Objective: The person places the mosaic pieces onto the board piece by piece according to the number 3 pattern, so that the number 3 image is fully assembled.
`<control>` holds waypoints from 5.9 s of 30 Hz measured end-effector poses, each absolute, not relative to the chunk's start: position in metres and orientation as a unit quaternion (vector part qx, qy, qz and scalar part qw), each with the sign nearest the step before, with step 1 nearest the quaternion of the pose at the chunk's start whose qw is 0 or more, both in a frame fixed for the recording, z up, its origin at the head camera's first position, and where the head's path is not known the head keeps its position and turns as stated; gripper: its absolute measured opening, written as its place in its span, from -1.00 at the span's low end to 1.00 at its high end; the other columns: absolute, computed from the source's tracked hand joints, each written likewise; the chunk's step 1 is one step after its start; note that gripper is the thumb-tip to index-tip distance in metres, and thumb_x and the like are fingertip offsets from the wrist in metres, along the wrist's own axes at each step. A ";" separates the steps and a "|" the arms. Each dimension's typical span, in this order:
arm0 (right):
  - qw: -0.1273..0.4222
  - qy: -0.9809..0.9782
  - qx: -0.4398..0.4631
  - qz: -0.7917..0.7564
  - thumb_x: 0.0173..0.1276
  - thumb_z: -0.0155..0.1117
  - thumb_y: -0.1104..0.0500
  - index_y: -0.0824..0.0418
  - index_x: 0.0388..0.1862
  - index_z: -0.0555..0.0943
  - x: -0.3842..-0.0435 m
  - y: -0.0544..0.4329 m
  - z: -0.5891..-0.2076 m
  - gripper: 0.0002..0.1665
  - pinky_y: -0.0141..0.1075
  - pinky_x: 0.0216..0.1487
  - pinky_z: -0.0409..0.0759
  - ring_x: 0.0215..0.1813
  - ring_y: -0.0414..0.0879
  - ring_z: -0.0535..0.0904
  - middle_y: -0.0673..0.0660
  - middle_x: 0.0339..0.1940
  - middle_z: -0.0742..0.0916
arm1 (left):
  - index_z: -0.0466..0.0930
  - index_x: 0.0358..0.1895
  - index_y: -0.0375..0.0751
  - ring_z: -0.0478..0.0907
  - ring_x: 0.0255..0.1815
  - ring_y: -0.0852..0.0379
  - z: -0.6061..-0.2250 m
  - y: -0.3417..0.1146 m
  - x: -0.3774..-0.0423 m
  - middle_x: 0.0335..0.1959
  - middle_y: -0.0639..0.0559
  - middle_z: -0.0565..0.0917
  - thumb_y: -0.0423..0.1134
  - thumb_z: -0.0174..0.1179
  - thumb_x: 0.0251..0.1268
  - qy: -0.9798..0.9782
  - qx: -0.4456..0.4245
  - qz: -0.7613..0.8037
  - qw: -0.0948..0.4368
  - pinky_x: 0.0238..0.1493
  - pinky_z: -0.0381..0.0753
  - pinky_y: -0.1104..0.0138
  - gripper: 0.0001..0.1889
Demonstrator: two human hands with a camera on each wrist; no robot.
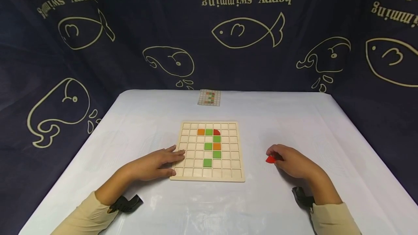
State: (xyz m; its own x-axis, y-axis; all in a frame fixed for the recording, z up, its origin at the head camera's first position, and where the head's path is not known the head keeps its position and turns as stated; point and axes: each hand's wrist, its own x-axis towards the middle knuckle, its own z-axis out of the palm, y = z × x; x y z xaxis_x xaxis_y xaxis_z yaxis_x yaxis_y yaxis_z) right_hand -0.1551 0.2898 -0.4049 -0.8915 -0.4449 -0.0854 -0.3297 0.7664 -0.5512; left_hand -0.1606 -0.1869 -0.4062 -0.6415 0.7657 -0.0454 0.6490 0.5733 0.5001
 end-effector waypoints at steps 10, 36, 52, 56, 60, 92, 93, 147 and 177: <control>0.102 0.931 -0.209 -0.280 0.30 0.13 0.46 0.22 -0.07 0.59 -0.156 0.290 -0.405 -0.71 -0.27 -0.12 0.57 -0.16 -0.11 0.53 -0.03 -0.22 0.65 | 0.39 0.42 -0.26 0.04 0.54 -0.26 -0.405 -0.187 -0.160 0.48 -0.08 0.32 -0.15 0.25 0.38 0.877 0.402 0.227 0.131 0.42 0.10 -0.18 -0.41; 0.095 0.935 -0.213 -0.268 0.26 0.35 0.34 0.12 -0.12 0.59 -0.155 0.289 -0.407 -0.75 -0.27 -0.15 0.51 -0.16 -0.10 0.46 -0.05 -0.25 0.58 | 0.40 0.41 -0.28 0.05 0.53 -0.28 -0.406 -0.188 -0.159 0.47 -0.09 0.33 -0.14 0.25 0.39 0.877 0.406 0.225 0.126 0.40 0.11 -0.22 -0.41; 0.099 0.931 -0.214 -0.277 0.33 0.36 0.26 0.09 -0.14 0.60 -0.156 0.291 -0.400 -0.83 -0.29 -0.14 0.51 -0.17 -0.17 0.48 -0.10 -0.27 0.60 | 0.40 0.42 -0.26 0.06 0.54 -0.25 -0.405 -0.186 -0.161 0.47 -0.07 0.33 -0.13 0.25 0.39 0.878 0.406 0.220 0.125 0.43 0.11 -0.14 -0.41; 0.096 0.929 -0.216 -0.283 0.34 0.36 0.25 0.08 -0.13 0.60 -0.156 0.289 -0.397 -0.83 -0.30 -0.16 0.51 -0.19 -0.17 0.48 -0.09 -0.27 0.60 | 0.40 0.42 -0.26 0.05 0.54 -0.25 -0.405 -0.186 -0.161 0.47 -0.07 0.33 -0.13 0.25 0.39 0.878 0.405 0.221 0.127 0.43 0.11 -0.14 -0.41; 0.092 0.927 -0.221 -0.289 0.34 0.34 0.28 0.09 -0.12 0.59 -0.156 0.286 -0.393 -0.82 -0.31 -0.20 0.50 -0.23 -0.18 0.48 -0.08 -0.29 0.59 | 0.40 0.42 -0.26 0.05 0.54 -0.24 -0.405 -0.186 -0.161 0.47 -0.07 0.33 -0.13 0.25 0.39 0.878 0.405 0.221 0.128 0.43 0.12 -0.14 -0.41; 0.109 0.911 -0.275 -0.289 0.30 0.34 0.32 0.08 -0.10 0.61 -0.180 0.214 -0.383 -0.76 -0.27 -0.20 0.46 -0.21 -0.13 0.46 -0.09 -0.33 0.57 | 0.40 0.42 -0.27 0.05 0.54 -0.25 -0.403 -0.187 -0.159 0.47 -0.08 0.33 -0.15 0.25 0.38 0.879 0.402 0.221 0.129 0.42 0.12 -0.15 -0.41; 0.112 0.910 -0.274 -0.290 0.30 0.35 0.31 0.08 -0.10 0.61 -0.180 0.211 -0.383 -0.76 -0.27 -0.19 0.46 -0.21 -0.13 0.46 -0.09 -0.32 0.57 | 0.40 0.42 -0.26 0.05 0.54 -0.24 -0.404 -0.187 -0.159 0.47 -0.07 0.33 -0.15 0.25 0.38 0.879 0.402 0.221 0.129 0.43 0.12 -0.15 -0.41; 0.130 0.885 -0.372 -0.249 0.32 0.41 0.24 0.09 -0.16 0.64 -0.177 0.141 -0.395 -0.84 -0.26 -0.15 0.44 -0.23 -0.14 0.45 -0.09 -0.28 0.59 | 0.39 0.42 -0.25 0.04 0.55 -0.22 -0.406 -0.186 -0.160 0.48 -0.05 0.33 -0.13 0.24 0.40 0.878 0.401 0.225 0.132 0.44 0.10 -0.13 -0.41; 0.070 0.923 -0.233 -0.300 0.37 0.37 0.12 0.15 0.00 0.60 -0.149 0.282 -0.377 -0.73 -0.31 -0.23 0.51 -0.15 -0.22 0.51 -0.04 -0.16 0.65 | 0.39 0.42 -0.27 0.04 0.54 -0.24 -0.404 -0.185 -0.159 0.47 -0.07 0.33 -0.15 0.24 0.40 0.877 0.400 0.229 0.137 0.43 0.10 -0.16 -0.42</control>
